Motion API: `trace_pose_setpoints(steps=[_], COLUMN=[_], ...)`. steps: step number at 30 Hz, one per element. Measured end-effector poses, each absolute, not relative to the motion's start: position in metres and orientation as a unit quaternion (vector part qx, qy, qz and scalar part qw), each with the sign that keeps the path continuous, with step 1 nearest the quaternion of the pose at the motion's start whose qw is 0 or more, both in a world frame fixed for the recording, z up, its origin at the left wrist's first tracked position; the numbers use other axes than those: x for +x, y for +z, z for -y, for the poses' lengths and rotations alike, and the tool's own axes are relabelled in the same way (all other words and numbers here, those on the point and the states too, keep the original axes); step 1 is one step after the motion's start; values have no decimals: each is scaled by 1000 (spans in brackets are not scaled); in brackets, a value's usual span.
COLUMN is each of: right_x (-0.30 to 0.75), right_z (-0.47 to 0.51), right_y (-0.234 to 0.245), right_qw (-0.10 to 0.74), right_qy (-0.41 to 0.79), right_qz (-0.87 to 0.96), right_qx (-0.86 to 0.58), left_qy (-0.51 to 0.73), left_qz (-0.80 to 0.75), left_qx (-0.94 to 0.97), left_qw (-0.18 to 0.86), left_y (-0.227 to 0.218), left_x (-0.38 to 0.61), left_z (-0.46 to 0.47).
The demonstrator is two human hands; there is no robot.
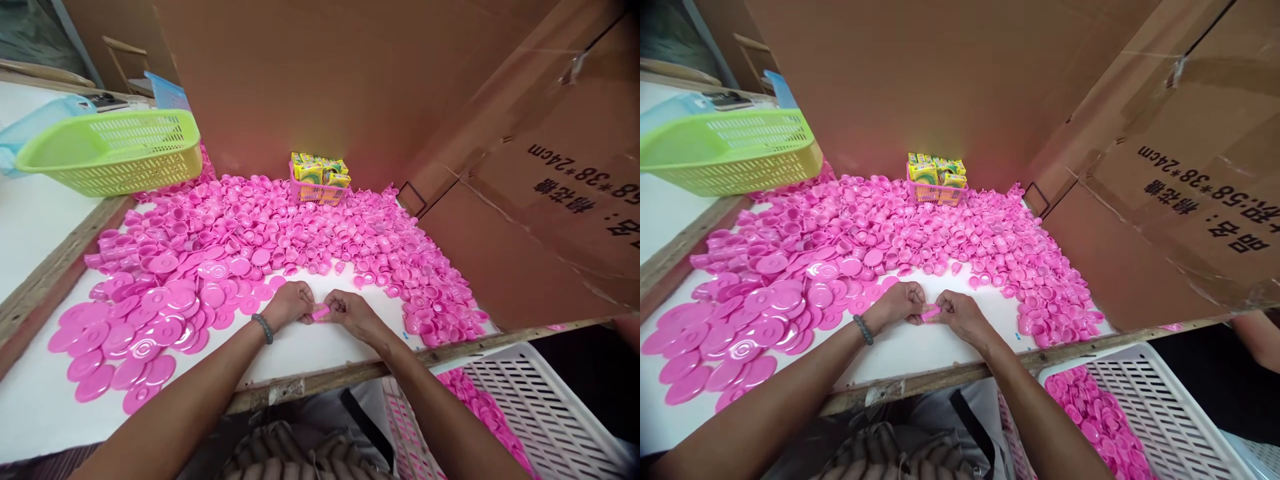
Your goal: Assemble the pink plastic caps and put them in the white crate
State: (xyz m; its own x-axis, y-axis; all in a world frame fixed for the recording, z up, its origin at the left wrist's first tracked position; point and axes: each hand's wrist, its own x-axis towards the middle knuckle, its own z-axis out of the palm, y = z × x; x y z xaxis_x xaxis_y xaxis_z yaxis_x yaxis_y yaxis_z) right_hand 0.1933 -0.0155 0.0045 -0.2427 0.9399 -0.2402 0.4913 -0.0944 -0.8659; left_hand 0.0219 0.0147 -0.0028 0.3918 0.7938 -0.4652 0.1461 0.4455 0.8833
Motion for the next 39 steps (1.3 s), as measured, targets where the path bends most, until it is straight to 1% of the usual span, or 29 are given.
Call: trace_pose_setpoints(steps=[3, 6, 8, 9, 11, 13, 14, 16, 18, 19, 20, 21, 24, 26, 28, 32, 35, 39], right_x=[189, 181, 179, 182, 197, 227, 246, 286, 315, 324, 327, 325, 297, 274, 257, 244, 239, 225], right_z=[19, 29, 40, 47, 68, 96, 112, 143, 166, 173, 175, 172, 139, 102, 63, 5, -9, 1], right_y=[11, 20, 28, 32, 42, 53, 59, 72, 80, 81, 80, 76, 56, 41, 29, 10, 1, 1], right_qw=[237, 251, 259, 260, 254, 233, 214, 139, 58, 47, 56, 85, 208, 249, 254, 196, 180, 203], right_qy=[478, 488, 466, 435, 327, 171, 79, -97, -216, -248, -259, -254, -162, -91, -52, -46, -49, -9], right_qz=[633, 626, 617, 618, 628, 635, 628, 595, 563, 561, 572, 592, 665, 695, 718, 742, 746, 760], right_qx=[-561, -554, -579, -601, -659, -717, -744, -786, -796, -788, -776, -760, -698, -668, -647, -639, -639, -618], left_qy=[239, 245, 230, 226, 233, 237, 224, 186, 160, 154, 152, 154, 175, 201, 223, 236, 237, 235], left_qz=[-496, -471, -463, -472, -525, -594, -619, -648, -643, -630, -613, -592, -516, -474, -453, -457, -470, -468], left_qx=[477, 529, 592, 630, 698, 726, 730, 731, 745, 756, 769, 783, 817, 829, 832, 821, 805, 803], left_qw=[685, 662, 619, 574, 428, 252, 185, 105, 83, 87, 99, 117, 189, 220, 229, 249, 272, 285], left_y=[-4, -4, 0, 3, 10, 17, 19, 20, 17, 15, 13, 11, 7, 5, 2, -4, -5, -3], left_x=[21, 20, 17, 15, 10, 3, 0, -6, -7, -6, -3, 1, 13, 19, 21, 16, 15, 21], left_z=[-13, -8, -4, -3, -2, -3, -4, -7, -8, -8, -8, -7, -2, 1, 2, 0, -2, -3])
